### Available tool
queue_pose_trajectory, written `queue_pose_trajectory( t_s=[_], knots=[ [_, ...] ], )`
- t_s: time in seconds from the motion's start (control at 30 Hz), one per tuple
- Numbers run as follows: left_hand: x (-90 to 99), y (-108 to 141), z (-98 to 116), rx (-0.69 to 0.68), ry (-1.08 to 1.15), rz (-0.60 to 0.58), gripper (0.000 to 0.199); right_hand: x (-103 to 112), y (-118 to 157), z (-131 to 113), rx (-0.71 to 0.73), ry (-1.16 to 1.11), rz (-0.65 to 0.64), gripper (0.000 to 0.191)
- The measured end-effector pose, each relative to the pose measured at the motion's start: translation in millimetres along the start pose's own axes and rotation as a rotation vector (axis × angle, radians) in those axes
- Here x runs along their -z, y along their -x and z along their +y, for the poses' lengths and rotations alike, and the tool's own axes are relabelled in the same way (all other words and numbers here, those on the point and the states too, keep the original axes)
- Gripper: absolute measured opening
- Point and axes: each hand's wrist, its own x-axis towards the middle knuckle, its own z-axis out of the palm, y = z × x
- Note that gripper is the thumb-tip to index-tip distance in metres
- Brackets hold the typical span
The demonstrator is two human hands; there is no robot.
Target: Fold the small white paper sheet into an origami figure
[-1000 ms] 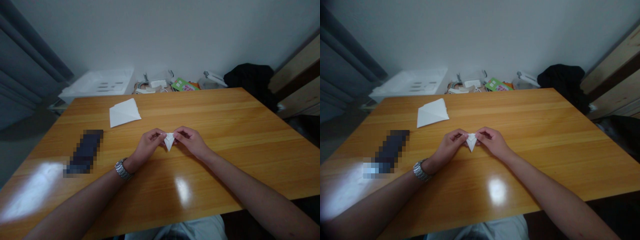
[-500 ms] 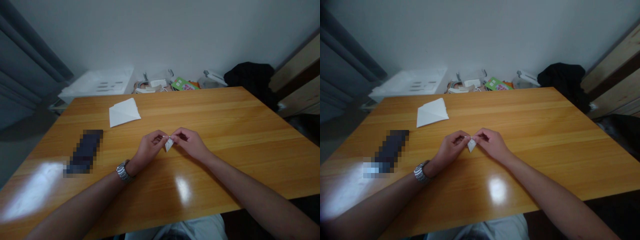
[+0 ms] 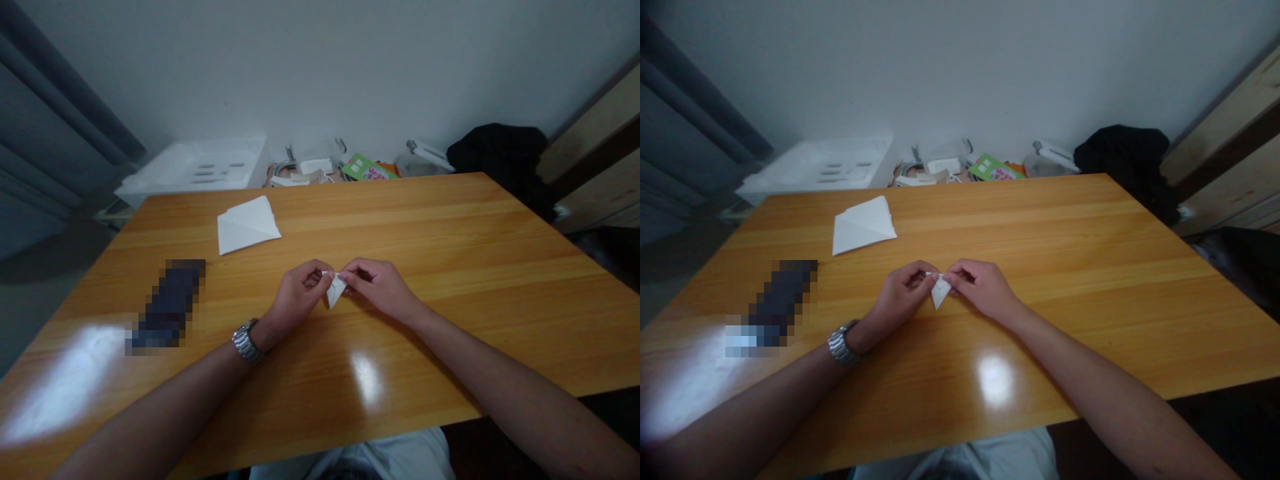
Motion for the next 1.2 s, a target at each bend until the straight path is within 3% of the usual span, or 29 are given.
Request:
queue_pose_trajectory(
  t_s=[0.2, 0.57, 0.9, 1.07, 1.2],
  knots=[
    [-1.3, -1.4, -1.3, 0.015, 0.008, -0.034, 0.025, 1.1, -0.9, 1.3, 0.037, 0.074, 0.021, 0.02],
    [1.5, -1.6, 1.0, -0.017, -0.038, 0.049, 0.024, -0.8, -1.2, 4.1, -0.087, -0.188, -0.028, 0.029],
    [1.6, -1.4, 0.0, -0.001, 0.033, -0.025, 0.03, 4.0, -1.6, 2.6, 0.007, -0.01, 0.009, 0.024],
    [1.0, -2.6, -4.0, 0.037, 0.127, 0.027, 0.029, 5.0, -1.7, 3.5, 0.029, 0.02, 0.023, 0.023],
    [1.9, -1.8, -0.4, 0.041, 0.06, 0.027, 0.028, 4.8, -1.2, 3.5, 0.027, 0.038, 0.036, 0.022]
  ],
)
